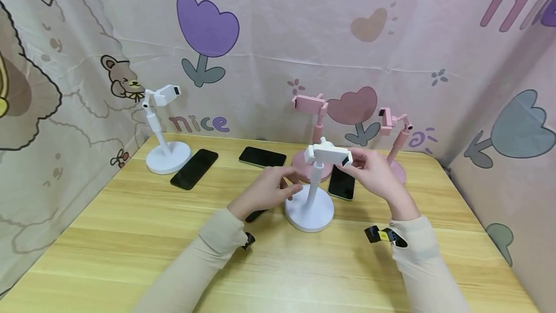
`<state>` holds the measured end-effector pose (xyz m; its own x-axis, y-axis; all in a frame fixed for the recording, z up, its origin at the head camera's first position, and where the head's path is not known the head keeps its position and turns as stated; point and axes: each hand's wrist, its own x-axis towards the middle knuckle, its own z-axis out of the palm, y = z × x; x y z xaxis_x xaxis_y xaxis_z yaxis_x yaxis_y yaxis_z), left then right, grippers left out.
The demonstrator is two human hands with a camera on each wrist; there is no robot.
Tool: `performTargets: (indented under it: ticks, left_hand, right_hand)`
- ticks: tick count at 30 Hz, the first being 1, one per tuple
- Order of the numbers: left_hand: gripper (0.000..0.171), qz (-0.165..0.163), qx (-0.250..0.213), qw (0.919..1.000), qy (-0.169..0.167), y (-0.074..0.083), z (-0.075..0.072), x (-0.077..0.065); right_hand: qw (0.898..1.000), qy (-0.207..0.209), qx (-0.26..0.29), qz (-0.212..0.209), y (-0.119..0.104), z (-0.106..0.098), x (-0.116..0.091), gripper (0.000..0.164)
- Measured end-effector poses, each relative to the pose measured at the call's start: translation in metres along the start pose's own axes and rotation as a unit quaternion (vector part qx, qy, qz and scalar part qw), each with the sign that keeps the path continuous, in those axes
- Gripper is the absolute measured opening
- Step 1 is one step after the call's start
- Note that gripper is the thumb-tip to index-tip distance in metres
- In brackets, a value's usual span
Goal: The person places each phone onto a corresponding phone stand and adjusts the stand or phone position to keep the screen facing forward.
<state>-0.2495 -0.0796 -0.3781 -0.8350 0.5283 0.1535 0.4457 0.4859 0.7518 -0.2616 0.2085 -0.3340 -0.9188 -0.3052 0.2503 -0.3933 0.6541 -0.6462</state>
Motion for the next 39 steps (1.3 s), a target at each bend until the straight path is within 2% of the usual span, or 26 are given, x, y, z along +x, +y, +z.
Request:
performTargets:
  ticks: [3, 9, 15, 19, 24, 29, 32, 35, 39]
  left_hand:
    - [0.025, 0.013, 0.004, 0.9998, 0.013, 0.002, -0.005, -0.001]
    - [0.03, 0.013, 0.0, 0.9995, 0.029, 0.007, -0.014, -0.004]
    - [0.029, 0.013, -0.001, 0.9987, 0.049, 0.012, -0.022, -0.007]
    - [0.029, 0.012, -0.007, 0.9981, 0.059, 0.016, -0.027, -0.01]
    - [0.03, 0.019, -0.013, 0.9972, 0.071, 0.02, -0.033, -0.012]
    - [0.03, 0.039, -0.015, 0.9959, 0.08, 0.024, -0.039, -0.014]
    - [0.031, 0.05, -0.018, 0.995, 0.085, 0.03, -0.042, -0.016]
    - [0.032, 0.057, -0.019, 0.9941, 0.09, 0.035, -0.044, -0.019]
    - [0.033, 0.062, -0.02, 0.993, 0.099, 0.041, -0.046, -0.022]
  right_hand:
    - [1.0, 0.003, -0.004, 0.016, 0.008, 0.0, 0.002, 0.034]
    - [0.999, 0.0, -0.015, 0.047, 0.025, 0.003, 0.007, 0.031]
    - [0.994, -0.021, -0.067, 0.084, 0.044, 0.004, 0.019, 0.035]
    - [0.986, -0.06, -0.1, 0.122, 0.047, 0.003, 0.028, 0.048]
    - [0.968, -0.123, -0.149, 0.163, 0.047, 0.006, 0.036, 0.06]
    - [0.955, -0.151, -0.18, 0.181, 0.049, 0.012, 0.043, 0.051]
    - [0.951, -0.161, -0.191, 0.183, 0.05, 0.016, 0.047, 0.054]
    - [0.951, -0.165, -0.191, 0.179, 0.051, 0.021, 0.05, 0.065]
    - [0.956, -0.178, -0.174, 0.156, 0.054, 0.029, 0.054, 0.074]
